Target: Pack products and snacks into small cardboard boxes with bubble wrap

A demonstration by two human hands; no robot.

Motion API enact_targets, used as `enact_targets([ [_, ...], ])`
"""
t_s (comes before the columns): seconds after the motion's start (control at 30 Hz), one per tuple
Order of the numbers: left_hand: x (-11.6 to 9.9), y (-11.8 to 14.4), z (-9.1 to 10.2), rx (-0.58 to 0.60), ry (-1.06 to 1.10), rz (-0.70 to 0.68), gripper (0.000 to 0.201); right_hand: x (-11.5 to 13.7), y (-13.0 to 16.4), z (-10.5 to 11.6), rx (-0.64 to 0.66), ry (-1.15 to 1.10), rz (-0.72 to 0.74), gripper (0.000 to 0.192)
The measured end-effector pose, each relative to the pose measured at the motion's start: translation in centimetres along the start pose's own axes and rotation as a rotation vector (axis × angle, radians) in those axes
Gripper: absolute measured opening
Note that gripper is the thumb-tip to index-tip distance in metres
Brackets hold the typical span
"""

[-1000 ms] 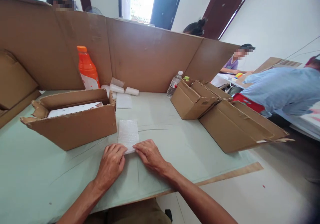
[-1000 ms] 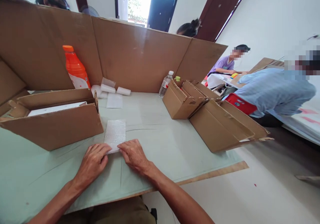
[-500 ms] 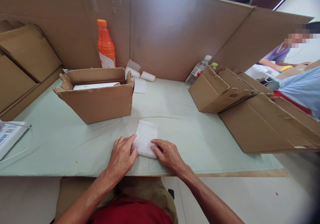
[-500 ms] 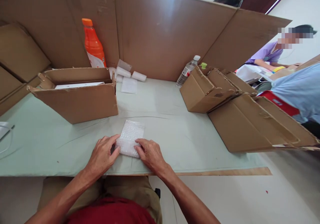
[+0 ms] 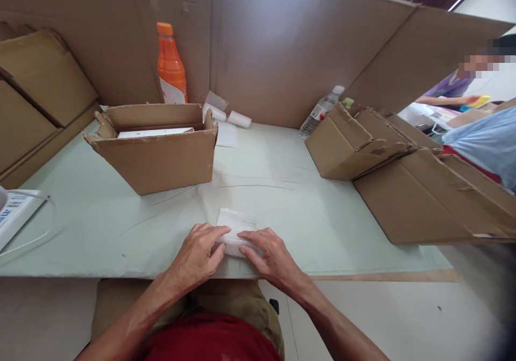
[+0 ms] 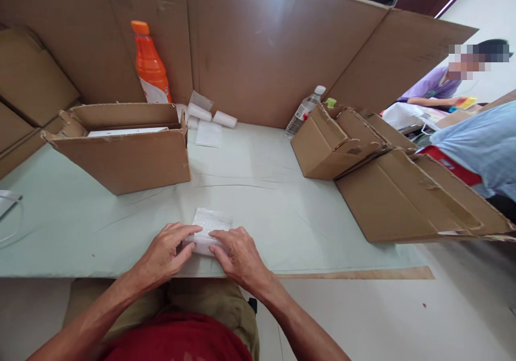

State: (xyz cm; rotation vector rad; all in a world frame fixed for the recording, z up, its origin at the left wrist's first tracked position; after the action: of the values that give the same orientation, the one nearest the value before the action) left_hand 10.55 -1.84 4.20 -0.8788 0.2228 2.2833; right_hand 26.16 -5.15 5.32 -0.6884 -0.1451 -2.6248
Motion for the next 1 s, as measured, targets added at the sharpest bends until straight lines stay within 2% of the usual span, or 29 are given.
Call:
enact_targets([
  [0.1,0.1,-0.1,-0.3,0.036,-0.026,0.083,0.038,0.8,0.7,0.1,0.036,0.104,-0.022,0.027],
  [0.2,0.5,-0.6,-0.2,-0.028,-0.124,0.161,0.033,1.8,1.0,0.4,-0.037,0.277,-0.023,0.038],
  [0.3,1.2,-0.3,0.2,-0.109,-0.086,0.215,0.032,2.2,0.3,-0.7,-0.005,0.321,0.042,0.038],
  [0.4,2.8,1.4,0.5,-0.197,0.232,0.334,0.048,1.4,-0.5,-1.2,-0.051,0.228,0.044,0.023],
  [0.5,3.7,3.1,-0.6,-0.233,0.706,0.438,0.070,0.7,-0.7,-1.0,-0.165,-0.026,0.010,0.023],
  [0.6,3.4,3.4,-1.5,-0.271,1.029,0.450,0.082,1.0,-0.6,-1.2,-0.137,-0.240,0.007,0.023],
  [0.73,3.2,3.2,-1.2,-0.407,1.175,0.488,0.093,0.8,-0.1,-0.9,-0.103,-0.413,-0.069,0.021],
  [0.87,2.2,2.6,-1.7,-0.288,1.309,0.470,0.093,0.1,0.2,-1.1,-0.036,-0.520,-0.096,0.021],
  [1.0,1.4,2.4,-1.2,-0.248,1.241,0.421,0.076,-0.4,0.4,-0.4,-0.122,-0.474,-0.036,0.023],
])
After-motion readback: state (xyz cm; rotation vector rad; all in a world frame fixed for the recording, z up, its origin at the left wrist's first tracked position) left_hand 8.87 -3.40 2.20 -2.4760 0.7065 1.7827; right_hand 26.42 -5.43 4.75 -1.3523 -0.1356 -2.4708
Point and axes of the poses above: each hand's wrist, its own y-axis away from the middle knuckle, its own z-axis out of the back of the hand, x = y × z, the point moved 7 cm from there along -y, towards the middle knuckle, and after that the axes turned 10 degrees about x, right-handed, at the moved point
